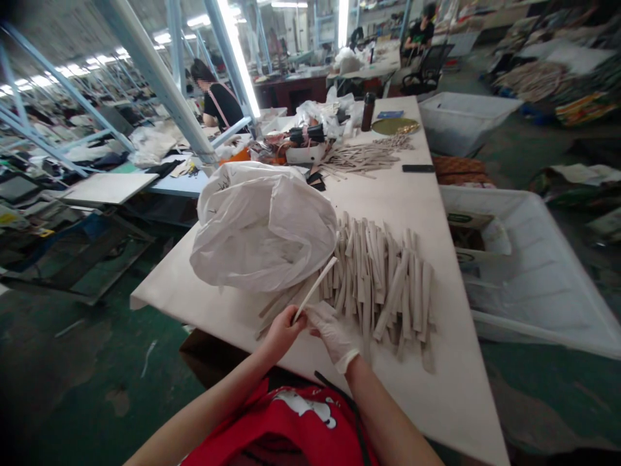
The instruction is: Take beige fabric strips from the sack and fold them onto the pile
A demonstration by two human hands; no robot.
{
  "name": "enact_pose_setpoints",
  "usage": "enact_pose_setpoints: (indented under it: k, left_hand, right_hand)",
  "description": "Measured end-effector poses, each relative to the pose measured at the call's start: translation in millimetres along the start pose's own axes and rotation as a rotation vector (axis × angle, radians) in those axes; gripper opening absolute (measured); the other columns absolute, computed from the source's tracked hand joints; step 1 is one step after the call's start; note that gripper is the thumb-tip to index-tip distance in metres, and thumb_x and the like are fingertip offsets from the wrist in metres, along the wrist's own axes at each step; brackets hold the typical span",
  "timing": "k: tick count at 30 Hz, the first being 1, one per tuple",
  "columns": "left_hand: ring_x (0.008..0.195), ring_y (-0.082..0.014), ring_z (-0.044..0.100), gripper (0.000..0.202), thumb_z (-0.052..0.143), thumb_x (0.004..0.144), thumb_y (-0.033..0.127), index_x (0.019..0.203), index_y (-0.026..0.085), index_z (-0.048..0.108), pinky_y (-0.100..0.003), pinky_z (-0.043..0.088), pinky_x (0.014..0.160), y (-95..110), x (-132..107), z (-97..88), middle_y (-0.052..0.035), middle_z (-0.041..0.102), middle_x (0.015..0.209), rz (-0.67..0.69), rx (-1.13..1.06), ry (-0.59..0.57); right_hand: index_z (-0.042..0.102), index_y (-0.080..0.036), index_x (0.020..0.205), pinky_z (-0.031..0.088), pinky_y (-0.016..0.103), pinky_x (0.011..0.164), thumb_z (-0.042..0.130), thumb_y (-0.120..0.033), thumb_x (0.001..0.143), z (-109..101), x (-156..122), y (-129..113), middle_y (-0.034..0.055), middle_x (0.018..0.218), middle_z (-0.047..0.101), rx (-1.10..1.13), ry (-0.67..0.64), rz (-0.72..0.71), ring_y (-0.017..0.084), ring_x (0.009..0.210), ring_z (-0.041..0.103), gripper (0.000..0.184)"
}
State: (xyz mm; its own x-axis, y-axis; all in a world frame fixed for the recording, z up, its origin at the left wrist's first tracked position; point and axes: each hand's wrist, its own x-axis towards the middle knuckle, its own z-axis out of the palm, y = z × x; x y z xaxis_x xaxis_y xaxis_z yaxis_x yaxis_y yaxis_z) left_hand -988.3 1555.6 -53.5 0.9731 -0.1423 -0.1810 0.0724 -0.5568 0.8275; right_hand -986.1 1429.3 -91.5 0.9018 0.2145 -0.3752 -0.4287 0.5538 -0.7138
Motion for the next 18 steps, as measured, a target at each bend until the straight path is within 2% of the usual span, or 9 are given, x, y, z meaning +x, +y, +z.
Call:
enact_pose_setpoints:
  k: [2,5,8,11,18]
  left_hand:
    - [0.062,-0.0109,0.048,0.023,0.047,0.079,0.037,0.081,0.016,0.056,-0.020,0.036,0.057,1,-6,-10.9,0.0022,0.055,0.065,0.011,-0.008,-0.033]
    - [0.059,-0.0118,0.049,0.034,0.041,0.083,0.043,0.093,0.015,0.057,-0.021,0.037,0.056,-4,-25,-32.7,0.0015,0.056,0.064,-0.003,-0.002,-0.083]
    - [0.076,-0.0146,0.056,0.036,0.042,0.084,0.043,0.102,0.017,0.057,-0.023,0.042,0.069,-10,-45,-53.7,-0.0023,0.063,0.082,-0.008,0.020,-0.115]
    - [0.090,-0.0169,0.056,0.034,0.044,0.084,0.042,0.104,0.019,0.058,-0.024,0.042,0.080,-11,-55,-66.9,-0.0035,0.064,0.097,0.026,0.094,-0.111]
    - [0.092,-0.0176,0.057,0.034,0.046,0.083,0.043,0.105,0.022,0.060,-0.026,0.044,0.081,-9,-55,-81.2,-0.0044,0.064,0.102,0.104,0.369,-0.057]
  right_hand:
    - [0.062,-0.017,0.069,0.033,0.017,0.045,0.075,-0.033,0.058,-7,-6,-7,-0.0030,0.058,0.056,0.001,0.069,0.016,0.007,0.052,0.048,0.023]
    - [0.057,-0.016,0.062,0.027,0.016,0.039,0.074,-0.042,0.058,-17,-8,-24,-0.0063,0.049,0.045,0.085,0.130,0.006,0.003,0.041,0.035,0.032]
    - [0.057,-0.016,0.067,0.029,0.016,0.038,0.075,-0.045,0.056,-24,-8,-42,-0.0058,0.053,0.045,0.155,0.107,0.026,0.003,0.043,0.037,0.036]
    - [0.056,-0.016,0.068,0.033,0.017,0.039,0.075,-0.043,0.057,-26,-10,-52,-0.0047,0.057,0.047,0.189,0.073,0.041,0.004,0.045,0.040,0.035]
    - [0.058,-0.016,0.069,0.035,0.018,0.040,0.077,-0.036,0.057,-24,-11,-47,-0.0033,0.057,0.055,0.116,0.127,0.022,0.006,0.047,0.045,0.029]
